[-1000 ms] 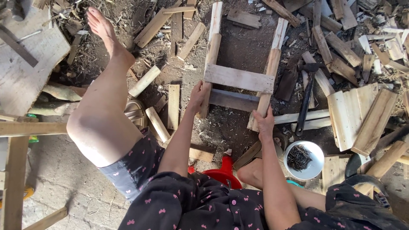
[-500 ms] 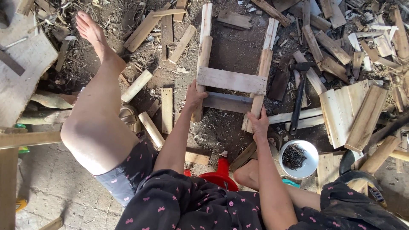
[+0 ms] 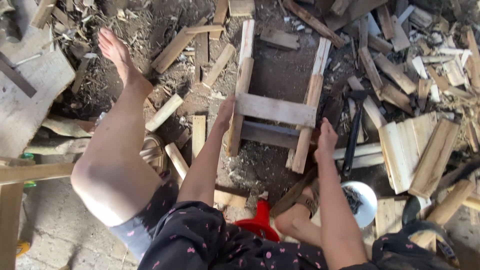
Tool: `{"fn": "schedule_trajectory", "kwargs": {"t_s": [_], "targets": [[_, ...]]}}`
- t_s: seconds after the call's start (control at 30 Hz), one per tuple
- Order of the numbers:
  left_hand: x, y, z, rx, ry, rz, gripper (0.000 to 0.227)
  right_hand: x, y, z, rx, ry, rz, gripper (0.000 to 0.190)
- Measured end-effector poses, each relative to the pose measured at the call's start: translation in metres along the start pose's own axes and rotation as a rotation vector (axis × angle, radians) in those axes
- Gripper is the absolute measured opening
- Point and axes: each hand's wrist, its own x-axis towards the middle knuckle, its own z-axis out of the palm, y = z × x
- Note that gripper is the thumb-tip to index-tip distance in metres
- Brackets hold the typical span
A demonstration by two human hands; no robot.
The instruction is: Assembling a wooden furniture base by aligning slats and hammering nails into place.
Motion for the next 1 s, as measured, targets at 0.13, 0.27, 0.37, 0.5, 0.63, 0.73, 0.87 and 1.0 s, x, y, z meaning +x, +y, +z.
{"fn": "schedule_trajectory", "kwargs": {"t_s": [0.13,0.27,0.37,0.5,0.63,0.73,0.87,1.0], "targets": [[0.096,-0.048,-0.014,0.061,0.061,0.049,0.056,0.072,0.0,-0.004,0.007,0.003,-0.008,0.037],[0.124,-0.047,-0.022,0.179,0.083,0.06,0.034,0.131,0.012,-0.007,-0.076,-0.026,-0.006,0.027],[0.118,-0.024,-0.022,0.199,0.06,0.082,0.042,0.149,0.011,0.0,-0.096,-0.077,0.041,0.031],[0.139,-0.036,-0.029,0.13,-0.016,0.063,0.051,0.149,0.005,0.013,-0.124,-0.139,0.062,0.026],[0.145,-0.042,-0.027,0.096,-0.023,0.081,0.054,0.159,0.017,0.015,-0.145,-0.129,0.05,0.021],[0.151,-0.046,-0.028,0.062,-0.024,0.061,0.052,0.163,0.024,0.02,-0.096,-0.102,0.083,0.026],[0.147,-0.041,-0.026,0.064,-0.018,0.033,0.05,0.167,0.031,0.021,-0.072,-0.076,0.112,0.03],[0.128,-0.022,-0.022,0.126,-0.036,0.081,0.045,0.18,0.044,0.02,-0.032,-0.048,0.146,0.03]]}}
